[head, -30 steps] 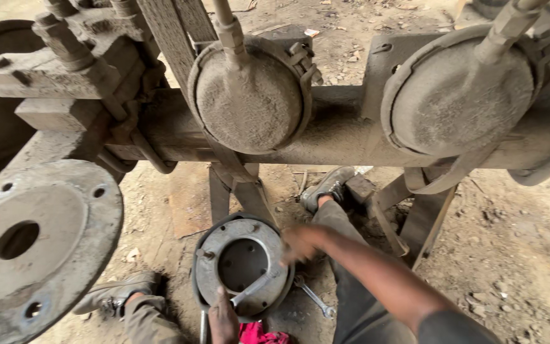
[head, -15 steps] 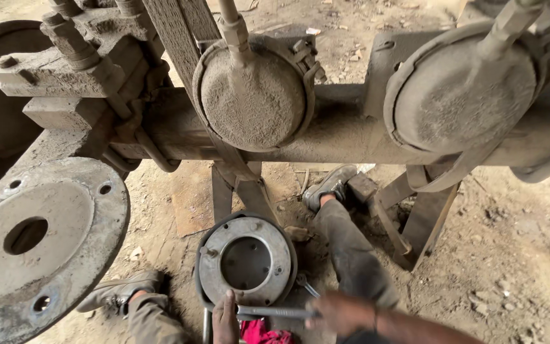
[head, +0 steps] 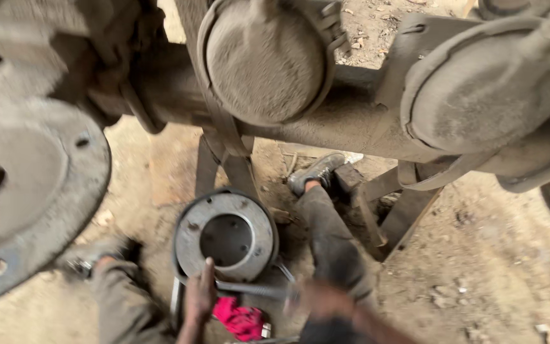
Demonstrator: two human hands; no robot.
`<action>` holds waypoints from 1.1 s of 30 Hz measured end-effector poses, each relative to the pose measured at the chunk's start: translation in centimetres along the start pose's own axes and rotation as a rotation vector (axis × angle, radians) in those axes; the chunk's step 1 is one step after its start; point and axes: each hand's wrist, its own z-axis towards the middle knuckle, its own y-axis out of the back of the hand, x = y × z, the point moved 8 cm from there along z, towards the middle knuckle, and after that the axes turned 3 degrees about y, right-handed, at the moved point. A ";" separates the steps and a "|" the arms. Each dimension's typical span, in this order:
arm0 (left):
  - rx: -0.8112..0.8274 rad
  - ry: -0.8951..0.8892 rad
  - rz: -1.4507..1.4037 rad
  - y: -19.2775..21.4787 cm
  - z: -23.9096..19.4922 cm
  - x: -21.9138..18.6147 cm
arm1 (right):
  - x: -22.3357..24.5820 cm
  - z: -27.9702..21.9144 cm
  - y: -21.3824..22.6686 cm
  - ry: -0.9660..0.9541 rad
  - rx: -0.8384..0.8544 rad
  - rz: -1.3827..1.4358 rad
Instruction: The person sits on the ground and uses two wrenches to tighten bolts on a circular metal vehicle part. The person adjusts the wrenches and applies force to secure the bolts on the component.
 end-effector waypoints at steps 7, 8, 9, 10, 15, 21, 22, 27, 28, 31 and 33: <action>0.059 -0.071 -0.021 0.8 0.6 1.0 | 2.3 -2.2 -4.9 -0.008 -0.102 0.066; 0.044 -0.179 -0.065 0.8 0.3 0.6 | 2.3 -2.0 -4.9 -0.001 -0.091 0.037; 0.023 -0.288 -0.107 0.9 0.2 0.2 | 2.1 -1.7 -5.0 -0.016 -0.093 0.077; 0.014 -0.263 -0.060 0.8 0.4 1.0 | 1.7 -1.6 -5.7 -0.031 -0.085 0.118; 0.130 -0.060 -0.206 -0.8 1.0 2.3 | 0.4 -1.0 -9.4 0.080 0.017 0.345; 0.210 -0.157 -0.345 0.7 -1.6 -1.7 | 2.7 -1.8 -5.8 -0.143 0.098 0.058; 0.182 -0.261 -0.309 0.9 -1.9 -2.2 | 2.3 -1.9 -4.5 -0.269 0.182 -0.044; 0.038 -0.175 -0.389 -0.4 -0.7 -0.2 | 2.7 4.0 6.3 -0.130 0.211 -0.322; 0.030 -0.175 -0.449 -0.1 -0.6 0.1 | 2.3 5.6 7.5 -0.151 0.299 -0.128; 0.002 -0.125 -0.397 -0.3 -0.5 0.6 | 1.4 8.4 6.8 -0.112 0.425 -0.070; -0.050 -0.181 -0.285 0.3 -0.6 0.2 | -0.4 8.7 4.8 -0.239 0.468 -0.106</action>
